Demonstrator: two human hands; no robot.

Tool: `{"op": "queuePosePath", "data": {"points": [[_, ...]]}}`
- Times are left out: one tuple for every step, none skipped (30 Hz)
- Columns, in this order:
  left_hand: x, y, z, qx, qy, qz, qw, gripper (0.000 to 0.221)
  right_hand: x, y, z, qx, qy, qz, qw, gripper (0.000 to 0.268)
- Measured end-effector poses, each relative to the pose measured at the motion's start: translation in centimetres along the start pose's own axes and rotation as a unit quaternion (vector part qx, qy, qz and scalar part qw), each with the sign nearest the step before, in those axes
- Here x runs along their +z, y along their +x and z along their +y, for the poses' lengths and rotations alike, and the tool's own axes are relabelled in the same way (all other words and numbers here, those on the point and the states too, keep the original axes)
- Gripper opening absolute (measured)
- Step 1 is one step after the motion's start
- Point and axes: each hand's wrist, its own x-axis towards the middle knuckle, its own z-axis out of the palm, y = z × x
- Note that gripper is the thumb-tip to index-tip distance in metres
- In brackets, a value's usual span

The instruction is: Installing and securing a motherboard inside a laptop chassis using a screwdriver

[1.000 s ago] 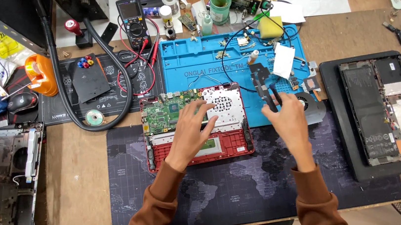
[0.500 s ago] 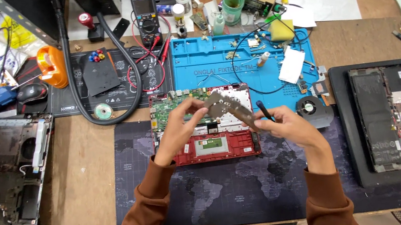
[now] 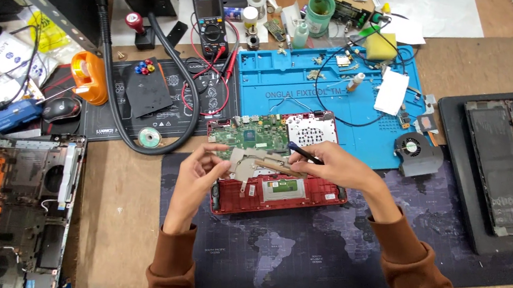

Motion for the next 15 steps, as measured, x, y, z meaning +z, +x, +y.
{"op": "queuePosePath", "data": {"points": [[-0.2, -0.1, -0.3, 0.001, 0.000, 0.003, 1.000, 0.034, 0.3, 0.4, -0.6, -0.001, -0.001, -0.002, 1.000, 0.012], [-0.3, -0.3, -0.7, 0.006, -0.003, 0.016, 1.000, 0.035, 0.7, 0.7, -1.3, 0.020, -0.029, 0.025, 0.999, 0.013], [-0.4, -0.5, -1.1, 0.010, -0.005, 0.028, 1.000, 0.036, 1.1, 1.0, -1.8, 0.041, -0.057, 0.051, 0.996, 0.021], [-0.6, -0.6, -1.2, 0.010, -0.006, 0.031, 0.999, 0.036, 1.3, 1.0, -2.4, 0.041, -0.059, 0.048, 0.996, 0.021], [-0.7, -0.7, -1.4, 0.014, 0.002, 0.044, 0.999, 0.035, 1.5, 1.0, -3.0, 0.046, -0.098, 0.059, 0.992, 0.026], [-0.8, -0.7, -1.5, 0.019, 0.011, 0.057, 0.998, 0.034, 1.7, 1.0, -3.7, 0.051, -0.138, 0.069, 0.987, 0.031], [-0.9, -0.7, -1.5, 0.019, 0.010, 0.059, 0.998, 0.034, 1.8, 1.3, -3.5, 0.050, -0.139, 0.067, 0.987, 0.031], [-0.9, -0.6, -1.5, 0.024, 0.011, 0.071, 0.997, 0.033, 1.9, 1.6, -3.3, 0.036, -0.164, 0.064, 0.984, 0.037], [-0.9, -0.6, -1.4, 0.029, 0.011, 0.082, 0.996, 0.031, 2.0, 1.9, -3.1, 0.021, -0.188, 0.060, 0.980, 0.043], [-1.0, -0.5, -1.6, 0.029, 0.010, 0.083, 0.996, 0.031, 2.0, 2.2, -2.7, 0.021, -0.189, 0.059, 0.980, 0.043], [-1.1, -0.3, -1.7, 0.032, 0.013, 0.088, 0.996, 0.031, 2.0, 2.5, -2.2, 0.011, -0.226, 0.064, 0.972, 0.044], [-1.1, -0.2, -1.9, 0.035, 0.015, 0.091, 0.995, 0.030, 1.9, 2.6, -1.7, 0.003, -0.263, 0.070, 0.962, 0.045], [-0.9, -0.2, -1.5, 0.035, 0.015, 0.091, 0.995, 0.030, 2.1, 2.6, -2.1, 0.004, -0.264, 0.070, 0.962, 0.045], [-0.8, -0.2, -1.2, 0.036, 0.032, 0.089, 0.995, 0.028, 2.2, 2.5, -2.5, -0.020, -0.307, 0.084, 0.948, 0.039], [-0.7, -0.2, -0.9, 0.038, 0.050, 0.088, 0.994, 0.027, 2.4, 2.4, -2.9, -0.043, -0.351, 0.098, 0.930, 0.034]]}}
